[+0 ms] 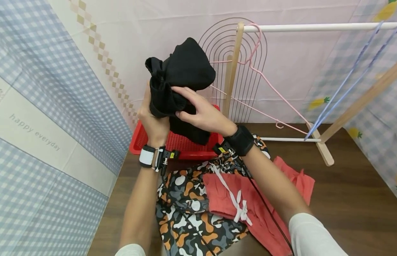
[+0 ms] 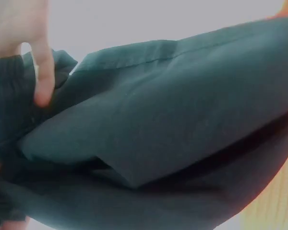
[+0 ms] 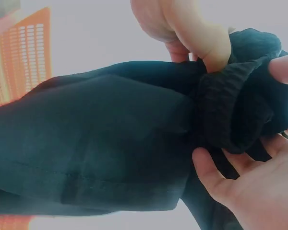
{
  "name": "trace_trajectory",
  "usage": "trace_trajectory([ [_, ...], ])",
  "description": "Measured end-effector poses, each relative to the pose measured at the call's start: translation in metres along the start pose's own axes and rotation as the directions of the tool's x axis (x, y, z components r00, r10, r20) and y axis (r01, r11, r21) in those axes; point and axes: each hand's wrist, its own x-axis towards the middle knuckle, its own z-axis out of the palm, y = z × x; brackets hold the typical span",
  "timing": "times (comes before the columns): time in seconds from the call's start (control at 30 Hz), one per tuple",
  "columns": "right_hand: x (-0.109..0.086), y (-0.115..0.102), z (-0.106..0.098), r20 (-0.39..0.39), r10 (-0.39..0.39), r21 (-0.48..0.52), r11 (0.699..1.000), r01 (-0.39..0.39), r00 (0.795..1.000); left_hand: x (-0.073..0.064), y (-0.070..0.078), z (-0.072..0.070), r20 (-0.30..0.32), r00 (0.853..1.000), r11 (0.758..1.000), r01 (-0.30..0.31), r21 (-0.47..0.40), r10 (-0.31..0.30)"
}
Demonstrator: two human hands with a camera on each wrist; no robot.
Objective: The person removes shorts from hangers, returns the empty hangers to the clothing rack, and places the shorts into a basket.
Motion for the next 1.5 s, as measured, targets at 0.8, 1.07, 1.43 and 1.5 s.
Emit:
trace_trajectory([
  [0.8,-0.055,0.082,0.047,0.041,0.334,-0.093,0.940,-0.329,0.942,-0.094,-0.055,-0.029,0.483,0.855,0.956,0.049,0.290,-0.190],
  [1.07,-0.059,0.092,0.054,-0.100,0.460,-0.297,0.832,-0.468,0.882,-0.086,-0.050,-0.023,0.593,0.742,0.914,0.066,0.400,-0.313],
  [1.43,-0.067,0.097,0.066,-0.077,0.565,-0.663,0.587,-0.465,0.822,-0.089,-0.038,-0.009,0.733,0.452,0.819,-0.011,0.574,-0.508],
  [1.5,-0.068,0.099,0.067,-0.061,0.586,-0.700,0.552,-0.453,0.808,-0.088,-0.035,-0.008,0.750,0.376,0.806,-0.013,0.591,-0.544],
])
